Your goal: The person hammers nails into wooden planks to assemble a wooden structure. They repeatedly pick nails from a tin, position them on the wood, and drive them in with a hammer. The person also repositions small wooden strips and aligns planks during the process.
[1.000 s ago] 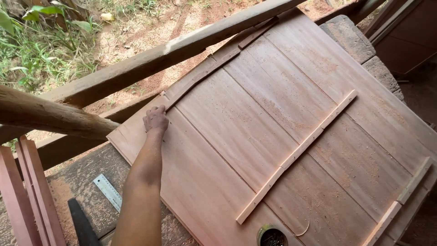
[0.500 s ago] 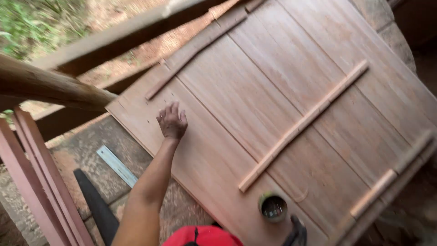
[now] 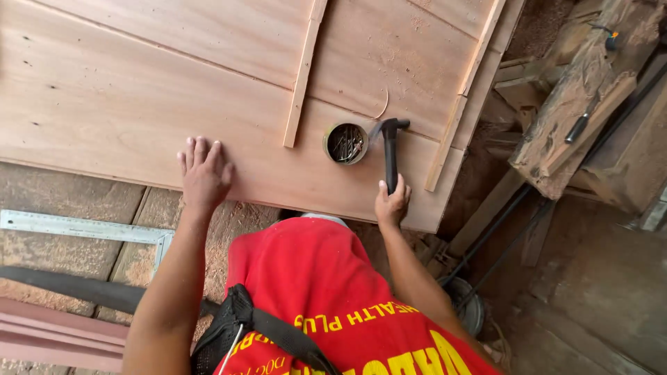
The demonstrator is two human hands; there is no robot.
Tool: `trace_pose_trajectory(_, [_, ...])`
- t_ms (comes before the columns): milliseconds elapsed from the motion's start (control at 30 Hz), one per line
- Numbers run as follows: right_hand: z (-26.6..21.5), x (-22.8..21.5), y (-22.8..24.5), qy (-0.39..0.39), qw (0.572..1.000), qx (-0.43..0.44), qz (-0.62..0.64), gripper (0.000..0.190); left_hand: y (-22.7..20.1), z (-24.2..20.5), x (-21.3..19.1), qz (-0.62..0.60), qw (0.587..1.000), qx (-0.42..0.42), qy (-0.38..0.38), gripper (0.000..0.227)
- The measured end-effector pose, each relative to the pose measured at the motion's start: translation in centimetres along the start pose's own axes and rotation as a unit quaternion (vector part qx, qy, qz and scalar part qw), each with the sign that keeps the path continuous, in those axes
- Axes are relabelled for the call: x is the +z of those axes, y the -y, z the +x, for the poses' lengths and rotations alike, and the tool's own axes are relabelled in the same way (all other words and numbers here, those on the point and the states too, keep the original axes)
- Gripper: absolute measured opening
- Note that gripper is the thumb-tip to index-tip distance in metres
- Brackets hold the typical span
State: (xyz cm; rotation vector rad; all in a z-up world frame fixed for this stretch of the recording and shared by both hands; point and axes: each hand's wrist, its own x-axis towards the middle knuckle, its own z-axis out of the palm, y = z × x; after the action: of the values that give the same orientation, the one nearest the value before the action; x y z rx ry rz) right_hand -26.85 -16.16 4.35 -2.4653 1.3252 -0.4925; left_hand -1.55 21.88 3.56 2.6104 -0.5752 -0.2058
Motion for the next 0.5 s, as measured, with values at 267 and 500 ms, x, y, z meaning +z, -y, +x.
trace_pose_trajectory(267, [4.0, -0.5, 9.9, -0.059, 0.952, -0.284, 0.099, 0.018, -0.4, 2.1, -1.4, 0.047, 0.997, -0.007, 0.055, 0.061])
trace_pose_trajectory(500, [6.1, 0.2, 12.1, 0.096, 0.948, -0.302, 0.043, 0.026, -4.9, -0.9, -1.4, -0.092, 0.993, -0.037, 0.066, 0.046])
